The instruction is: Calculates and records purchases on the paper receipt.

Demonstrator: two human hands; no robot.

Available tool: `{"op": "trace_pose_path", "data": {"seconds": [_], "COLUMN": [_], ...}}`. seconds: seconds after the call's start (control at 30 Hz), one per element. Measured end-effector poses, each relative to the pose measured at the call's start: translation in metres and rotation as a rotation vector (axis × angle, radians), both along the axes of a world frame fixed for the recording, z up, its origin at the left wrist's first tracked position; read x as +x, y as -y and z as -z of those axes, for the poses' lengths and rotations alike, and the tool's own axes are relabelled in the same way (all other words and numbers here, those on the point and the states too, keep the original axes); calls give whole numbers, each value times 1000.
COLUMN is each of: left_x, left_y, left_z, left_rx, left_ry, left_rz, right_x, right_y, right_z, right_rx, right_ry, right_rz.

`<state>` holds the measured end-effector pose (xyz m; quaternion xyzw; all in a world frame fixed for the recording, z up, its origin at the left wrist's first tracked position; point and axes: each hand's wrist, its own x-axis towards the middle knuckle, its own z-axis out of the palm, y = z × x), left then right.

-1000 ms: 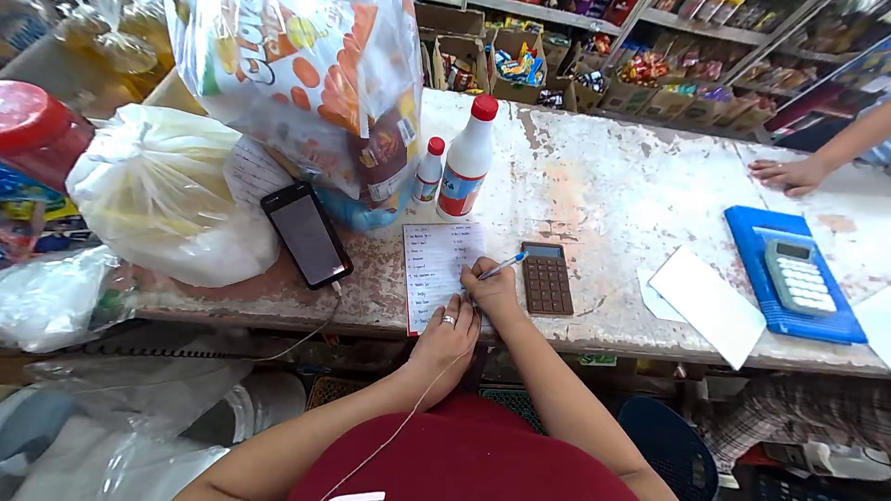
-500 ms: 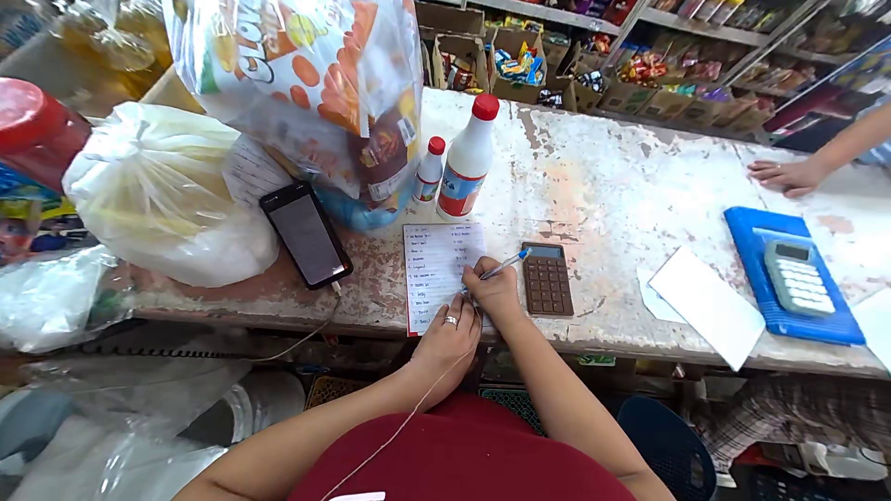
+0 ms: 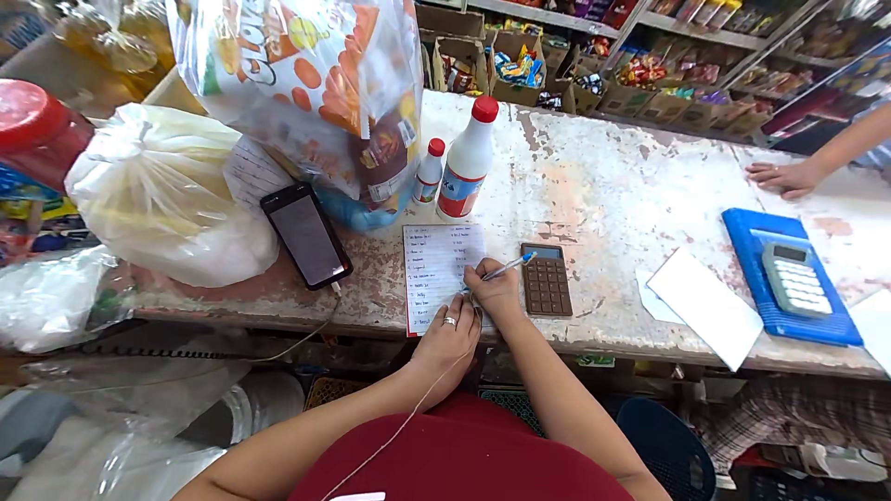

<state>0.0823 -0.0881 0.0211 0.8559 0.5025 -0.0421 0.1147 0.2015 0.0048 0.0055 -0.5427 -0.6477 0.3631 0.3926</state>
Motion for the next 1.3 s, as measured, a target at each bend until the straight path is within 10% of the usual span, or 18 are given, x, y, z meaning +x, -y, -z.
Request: {"op": "trace_pose_path", "data": {"seconds": [1.3], "left_x": [2], "left_y": [0], "left_z": [-3], "left_rx": [-32], "left_ry": [-34], "left_rz": [2], "right_x": [-1], "right_y": [1], "right_z": [1], "right_rx": [61], "right_ry": [-7], "right_rz": [14]}}
